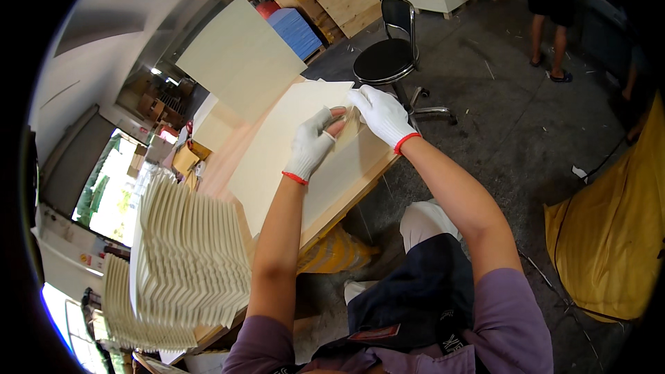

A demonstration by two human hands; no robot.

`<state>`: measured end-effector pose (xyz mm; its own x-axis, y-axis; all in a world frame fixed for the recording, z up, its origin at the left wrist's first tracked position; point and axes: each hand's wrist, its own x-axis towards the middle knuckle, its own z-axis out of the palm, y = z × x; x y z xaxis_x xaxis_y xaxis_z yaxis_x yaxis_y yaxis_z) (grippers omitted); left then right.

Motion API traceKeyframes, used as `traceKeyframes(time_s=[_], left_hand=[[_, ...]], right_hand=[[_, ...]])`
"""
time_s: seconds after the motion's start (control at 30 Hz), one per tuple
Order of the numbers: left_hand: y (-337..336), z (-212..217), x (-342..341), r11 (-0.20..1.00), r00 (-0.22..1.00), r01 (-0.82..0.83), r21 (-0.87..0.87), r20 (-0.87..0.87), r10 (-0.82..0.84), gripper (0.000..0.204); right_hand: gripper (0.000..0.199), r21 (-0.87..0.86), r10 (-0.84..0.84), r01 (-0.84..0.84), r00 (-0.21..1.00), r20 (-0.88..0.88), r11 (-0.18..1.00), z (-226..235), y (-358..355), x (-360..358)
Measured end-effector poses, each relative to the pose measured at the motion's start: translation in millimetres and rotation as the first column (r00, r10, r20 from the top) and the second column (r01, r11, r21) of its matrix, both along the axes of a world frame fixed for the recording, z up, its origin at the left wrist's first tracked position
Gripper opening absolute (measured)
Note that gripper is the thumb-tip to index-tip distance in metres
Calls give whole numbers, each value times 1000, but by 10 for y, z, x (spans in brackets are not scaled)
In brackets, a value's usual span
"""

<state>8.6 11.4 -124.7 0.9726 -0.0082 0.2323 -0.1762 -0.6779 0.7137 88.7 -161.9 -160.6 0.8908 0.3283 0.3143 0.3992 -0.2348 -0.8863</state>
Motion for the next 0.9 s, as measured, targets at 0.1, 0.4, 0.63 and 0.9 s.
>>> traceKeyframes(time_s=[0.1, 0.4, 0.63, 0.9], left_hand=[[-88, 45, -73, 990, 999, -37, 134, 22, 34, 36], [-65, 54, -61, 993, 999, -40, 113, 10, 39, 34], [-50, 17, -69, 977, 995, -83, 195, 74, 70, 27], [-211, 193, -165, 945, 991, -123, 303, -18, 135, 31]], right_hand=[[51, 14, -6, 6, 1000, 26, 1000, -58, 13, 1], [51, 26, -20, 19, 998, 59, 999, -66, 4, -15], [50, -76, -25, 32, 995, 95, 997, -40, 13, -41], [49, -64, -26, 31, 997, 70, 997, -92, 22, 6]])
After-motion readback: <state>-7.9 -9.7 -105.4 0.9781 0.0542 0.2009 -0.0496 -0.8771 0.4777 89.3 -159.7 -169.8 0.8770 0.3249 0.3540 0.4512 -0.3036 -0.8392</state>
